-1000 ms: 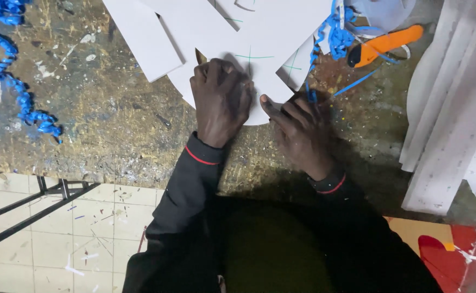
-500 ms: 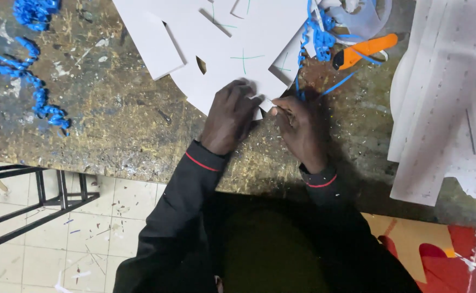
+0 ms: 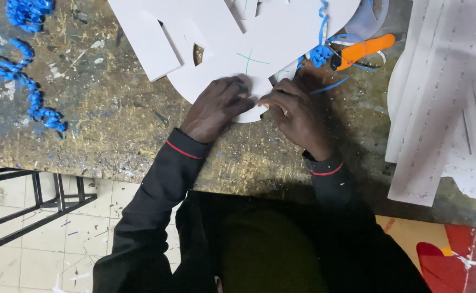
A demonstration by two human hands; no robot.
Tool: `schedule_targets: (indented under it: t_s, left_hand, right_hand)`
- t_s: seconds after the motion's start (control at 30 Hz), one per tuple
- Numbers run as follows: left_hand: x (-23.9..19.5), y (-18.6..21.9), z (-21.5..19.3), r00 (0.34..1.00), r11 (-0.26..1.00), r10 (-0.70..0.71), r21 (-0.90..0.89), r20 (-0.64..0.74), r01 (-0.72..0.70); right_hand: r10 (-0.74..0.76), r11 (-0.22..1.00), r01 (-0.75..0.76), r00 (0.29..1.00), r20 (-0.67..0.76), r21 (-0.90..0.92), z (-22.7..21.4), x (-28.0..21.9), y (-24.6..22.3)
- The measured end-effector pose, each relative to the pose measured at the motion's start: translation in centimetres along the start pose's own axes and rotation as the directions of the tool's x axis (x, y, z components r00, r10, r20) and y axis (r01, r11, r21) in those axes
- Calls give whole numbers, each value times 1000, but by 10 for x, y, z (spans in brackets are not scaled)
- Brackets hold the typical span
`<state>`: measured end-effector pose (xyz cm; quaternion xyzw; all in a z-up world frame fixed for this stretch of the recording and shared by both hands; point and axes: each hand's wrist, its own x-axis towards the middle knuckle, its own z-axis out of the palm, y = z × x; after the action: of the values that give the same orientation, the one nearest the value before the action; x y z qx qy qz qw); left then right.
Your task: Applying flexible LED light strips to a cutout letter by peeling the adhesive backing and pressing the strip onto the surface.
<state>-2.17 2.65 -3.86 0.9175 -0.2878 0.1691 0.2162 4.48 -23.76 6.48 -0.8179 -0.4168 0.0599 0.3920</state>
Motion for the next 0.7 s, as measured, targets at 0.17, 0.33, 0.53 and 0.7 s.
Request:
schedule_targets:
  t_s: [0.17, 0.33, 0.53, 0.7]
  left_hand:
    - [11, 21, -20, 999, 997, -47, 67, 23, 46]
    - [11, 34, -23, 990, 992, -127, 16, 59, 126]
    - [21, 52, -25, 979, 979, -206, -10, 4, 206]
    - [37, 73, -17, 934, 943, -314, 56, -169, 327]
  right_hand:
    - [24, 999, -25, 998, 61, 24, 3, 2, 15]
    - [49, 996, -55, 995, 90, 70, 6, 2, 25]
    - [69, 996, -73, 995, 76, 53, 16, 5, 33]
    - [85, 995, -84, 996, 20, -57, 21, 6, 33]
